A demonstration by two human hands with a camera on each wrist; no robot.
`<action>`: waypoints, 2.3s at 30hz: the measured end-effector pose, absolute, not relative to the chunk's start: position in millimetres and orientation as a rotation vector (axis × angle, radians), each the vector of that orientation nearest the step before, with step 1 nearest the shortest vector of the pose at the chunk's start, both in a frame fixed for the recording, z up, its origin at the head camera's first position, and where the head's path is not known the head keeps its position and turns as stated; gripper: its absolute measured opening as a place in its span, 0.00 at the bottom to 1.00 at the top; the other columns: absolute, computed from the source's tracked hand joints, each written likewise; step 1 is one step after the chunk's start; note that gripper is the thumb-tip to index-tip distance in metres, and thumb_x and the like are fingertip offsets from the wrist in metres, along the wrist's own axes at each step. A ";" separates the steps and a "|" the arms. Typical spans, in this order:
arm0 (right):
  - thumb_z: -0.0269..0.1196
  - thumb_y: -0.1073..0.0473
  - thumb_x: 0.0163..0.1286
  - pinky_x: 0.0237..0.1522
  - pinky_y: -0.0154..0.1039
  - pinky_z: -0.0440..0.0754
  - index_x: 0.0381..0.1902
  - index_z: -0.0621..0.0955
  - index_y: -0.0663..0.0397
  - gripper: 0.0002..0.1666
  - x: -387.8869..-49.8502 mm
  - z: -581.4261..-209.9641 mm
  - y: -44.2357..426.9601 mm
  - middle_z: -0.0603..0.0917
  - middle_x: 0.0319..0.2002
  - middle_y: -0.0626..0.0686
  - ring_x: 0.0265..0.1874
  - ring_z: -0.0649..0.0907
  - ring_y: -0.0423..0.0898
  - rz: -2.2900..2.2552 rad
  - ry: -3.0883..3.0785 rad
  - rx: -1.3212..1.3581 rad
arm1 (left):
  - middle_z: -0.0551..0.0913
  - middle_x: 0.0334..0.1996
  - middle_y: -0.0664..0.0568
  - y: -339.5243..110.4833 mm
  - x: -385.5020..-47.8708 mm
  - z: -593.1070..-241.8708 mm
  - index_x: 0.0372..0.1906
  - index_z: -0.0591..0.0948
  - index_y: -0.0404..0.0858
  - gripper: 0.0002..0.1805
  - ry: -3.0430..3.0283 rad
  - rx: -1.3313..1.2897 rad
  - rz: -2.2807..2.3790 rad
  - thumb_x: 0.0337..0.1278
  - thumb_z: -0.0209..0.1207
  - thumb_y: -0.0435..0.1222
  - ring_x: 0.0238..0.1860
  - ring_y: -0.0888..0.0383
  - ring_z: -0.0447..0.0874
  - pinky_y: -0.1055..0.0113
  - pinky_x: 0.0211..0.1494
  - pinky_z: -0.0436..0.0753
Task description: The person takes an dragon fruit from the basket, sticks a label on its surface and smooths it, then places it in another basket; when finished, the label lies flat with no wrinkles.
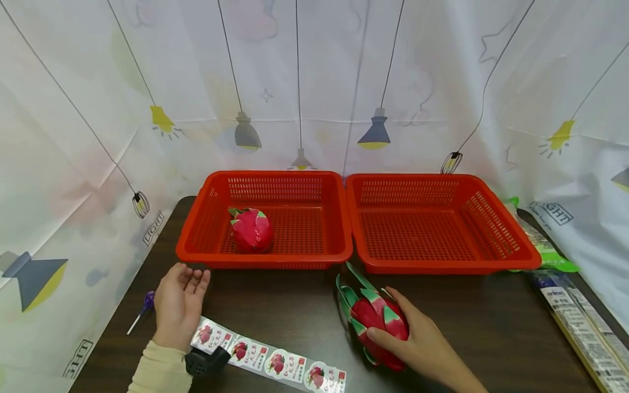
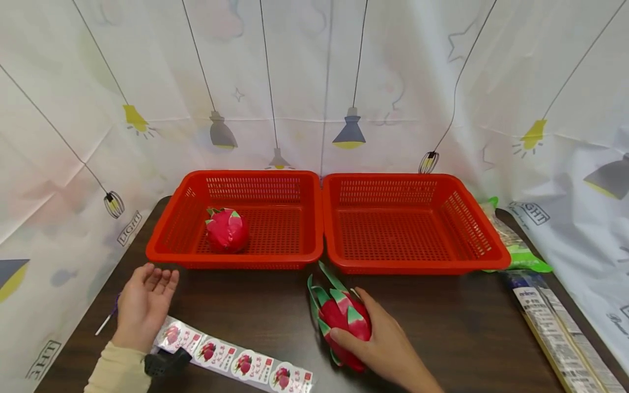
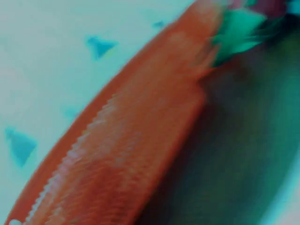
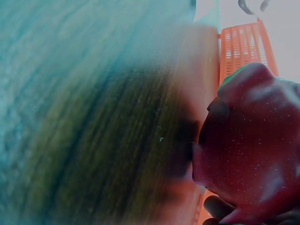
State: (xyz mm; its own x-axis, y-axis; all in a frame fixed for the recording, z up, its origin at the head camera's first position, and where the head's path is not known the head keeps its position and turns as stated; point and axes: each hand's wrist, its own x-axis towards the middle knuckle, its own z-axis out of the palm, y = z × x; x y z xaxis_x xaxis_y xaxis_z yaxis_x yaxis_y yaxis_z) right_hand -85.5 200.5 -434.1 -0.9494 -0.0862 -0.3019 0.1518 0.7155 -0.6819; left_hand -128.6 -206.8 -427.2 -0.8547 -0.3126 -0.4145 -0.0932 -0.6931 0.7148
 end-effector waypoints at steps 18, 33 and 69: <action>0.69 0.30 0.60 0.38 0.45 0.86 0.78 0.60 0.44 0.57 -86.5 -432.5 196.9 0.76 0.63 0.58 0.50 0.79 0.53 -0.980 2.606 0.068 | 0.74 0.47 0.55 -126.1 -66.5 -456.0 0.56 0.80 0.47 0.33 -3.310 -0.866 -0.523 0.46 0.74 0.58 0.48 0.55 0.67 0.59 0.45 0.72; 0.69 0.27 0.58 0.40 0.48 0.87 0.80 0.57 0.44 0.61 -87.9 -431.8 193.9 0.73 0.67 0.59 0.52 0.78 0.54 -0.918 2.616 0.075 | 0.76 0.40 0.59 -125.8 -66.4 -462.0 0.48 0.82 0.49 0.19 -3.189 -0.950 -0.367 0.54 0.73 0.49 0.40 0.57 0.72 0.64 0.36 0.70; 0.70 0.53 0.68 0.37 0.27 0.80 0.55 0.84 0.40 0.18 -65.2 -399.7 146.7 0.87 0.45 0.35 0.52 0.77 0.42 -1.083 2.992 -1.293 | 0.84 0.41 0.69 -138.3 -61.8 -398.6 0.53 0.85 0.55 0.11 -3.017 -1.026 -0.951 0.72 0.59 0.46 0.39 0.72 0.74 0.70 0.43 0.78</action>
State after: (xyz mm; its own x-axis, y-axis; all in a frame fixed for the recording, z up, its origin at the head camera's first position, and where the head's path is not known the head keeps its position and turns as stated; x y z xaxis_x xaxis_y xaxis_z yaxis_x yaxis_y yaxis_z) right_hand -65.2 146.7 -399.7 -0.6799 -0.5508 0.4842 -0.7331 0.5281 -0.4287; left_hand -61.8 -138.3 -398.6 -0.7943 0.6074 0.0089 0.5027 0.6491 0.5710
